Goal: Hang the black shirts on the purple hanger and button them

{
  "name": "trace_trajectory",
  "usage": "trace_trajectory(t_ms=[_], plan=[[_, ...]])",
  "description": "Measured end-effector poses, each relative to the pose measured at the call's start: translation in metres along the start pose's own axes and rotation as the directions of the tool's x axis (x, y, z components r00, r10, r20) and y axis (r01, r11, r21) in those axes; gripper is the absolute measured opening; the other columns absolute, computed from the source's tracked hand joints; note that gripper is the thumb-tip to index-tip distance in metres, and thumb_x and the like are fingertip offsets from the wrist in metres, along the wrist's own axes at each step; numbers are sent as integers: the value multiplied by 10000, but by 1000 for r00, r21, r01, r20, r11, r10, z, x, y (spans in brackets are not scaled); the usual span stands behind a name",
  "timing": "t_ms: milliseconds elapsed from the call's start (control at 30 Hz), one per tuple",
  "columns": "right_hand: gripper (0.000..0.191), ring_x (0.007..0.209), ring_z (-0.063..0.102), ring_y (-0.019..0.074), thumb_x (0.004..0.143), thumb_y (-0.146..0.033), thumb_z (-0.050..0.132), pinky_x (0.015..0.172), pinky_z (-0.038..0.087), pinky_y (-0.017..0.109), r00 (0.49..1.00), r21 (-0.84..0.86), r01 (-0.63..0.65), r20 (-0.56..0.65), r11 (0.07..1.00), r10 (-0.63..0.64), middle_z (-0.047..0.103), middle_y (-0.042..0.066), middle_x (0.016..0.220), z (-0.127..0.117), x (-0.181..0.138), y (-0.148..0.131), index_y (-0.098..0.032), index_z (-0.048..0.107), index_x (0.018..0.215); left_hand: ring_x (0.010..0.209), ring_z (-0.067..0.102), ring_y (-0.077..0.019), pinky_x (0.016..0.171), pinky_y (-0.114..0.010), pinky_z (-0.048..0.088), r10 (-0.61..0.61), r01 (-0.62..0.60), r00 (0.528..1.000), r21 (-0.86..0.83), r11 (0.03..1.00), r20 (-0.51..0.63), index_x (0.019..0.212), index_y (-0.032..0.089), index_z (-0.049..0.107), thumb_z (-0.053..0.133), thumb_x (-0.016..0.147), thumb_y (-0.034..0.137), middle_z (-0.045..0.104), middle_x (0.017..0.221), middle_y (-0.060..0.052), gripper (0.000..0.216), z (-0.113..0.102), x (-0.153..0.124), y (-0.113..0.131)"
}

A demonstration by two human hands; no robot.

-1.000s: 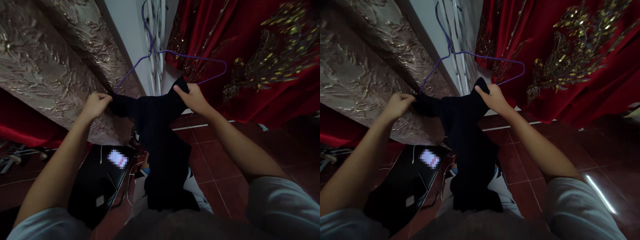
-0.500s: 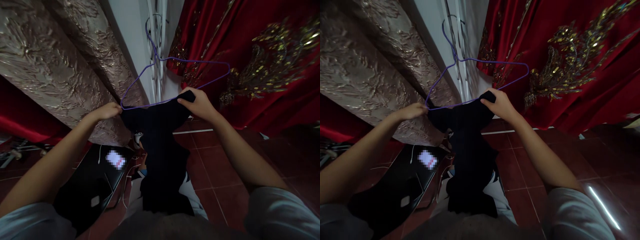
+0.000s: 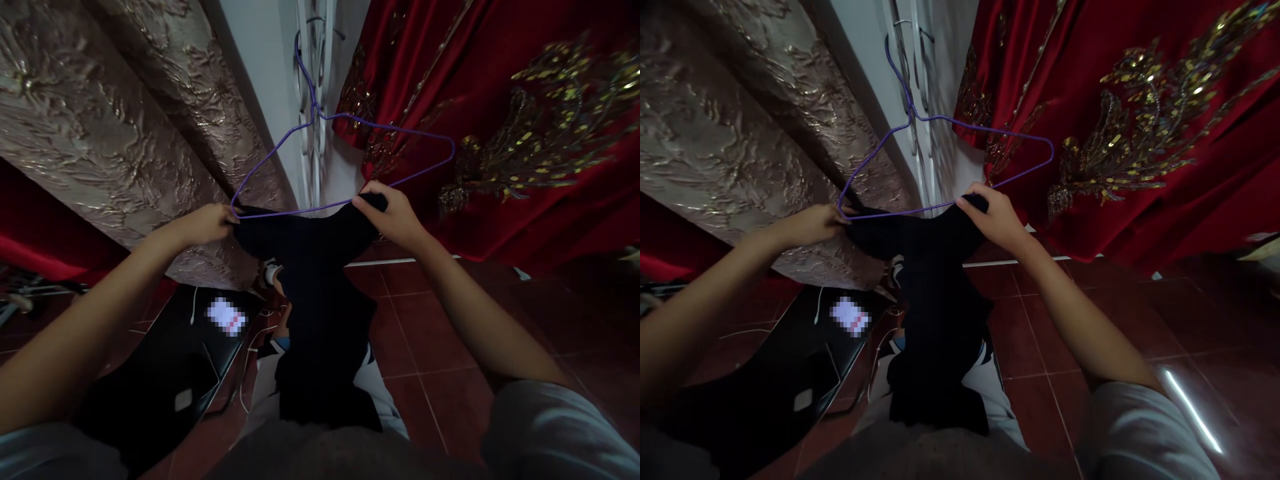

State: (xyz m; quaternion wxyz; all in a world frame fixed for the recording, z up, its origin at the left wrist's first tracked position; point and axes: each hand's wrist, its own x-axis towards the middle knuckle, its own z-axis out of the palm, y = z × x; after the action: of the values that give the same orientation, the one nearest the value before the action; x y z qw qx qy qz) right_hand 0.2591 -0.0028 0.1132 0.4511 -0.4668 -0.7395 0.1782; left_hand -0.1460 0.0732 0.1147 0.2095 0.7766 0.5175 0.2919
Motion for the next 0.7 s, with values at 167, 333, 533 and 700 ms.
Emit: trace_trajectory(t_ms=[167, 333, 533, 700], plan=[[320, 712, 519, 161, 932, -444, 647, 724, 414, 319, 1000, 35, -30, -3, 999, 30, 512, -10, 709, 12, 2, -2, -208, 527, 752, 1333, 528, -335, 1198, -538, 351, 262, -291, 956, 342, 894, 129, 858, 152, 690, 474, 811, 243, 616, 1397, -126, 239, -36, -23, 35], [266, 778, 569, 185, 911, -456, 675, 779, 467, 353, 998, 154, -48, 58, 987, 40, 571, 5, 780, 26, -3, -11, -221, 588, 822, 1283, 554, -222, 1170, -380, 396, 387, -367, 906, 139, 920, -172, 893, 186, 664, 442, 837, 160, 656, 1291, -48, 231, -32, -6, 85], [460, 1153, 627, 274, 781, -501, 813, 1015, 504, 436, 996, 226, 85, -36, 970, -79, 657, 44, 1196, 12, -21, -20, -271, 649, 1145, 1075, 602, -206, 1036, -365, 459, 466, -445, 824, 140, 885, -323, 1223, 226, 642, 491, 883, 78, 671, 1097, -33, 401, 4, 24, 89], [794, 1133, 644, 311, 657, -591, 873, 910, 570, 459, 992, 207, 16, -123, 978, 10, 649, 53, 1206, -31, -35, -4, -309, 576, 1337, 1080, 543, -224, 987, -383, 438, 487, -434, 729, 227, 872, -480, 934, 194, 709, 535, 902, 63, 570, 1104, -76, 220, 0, 35, 77]])
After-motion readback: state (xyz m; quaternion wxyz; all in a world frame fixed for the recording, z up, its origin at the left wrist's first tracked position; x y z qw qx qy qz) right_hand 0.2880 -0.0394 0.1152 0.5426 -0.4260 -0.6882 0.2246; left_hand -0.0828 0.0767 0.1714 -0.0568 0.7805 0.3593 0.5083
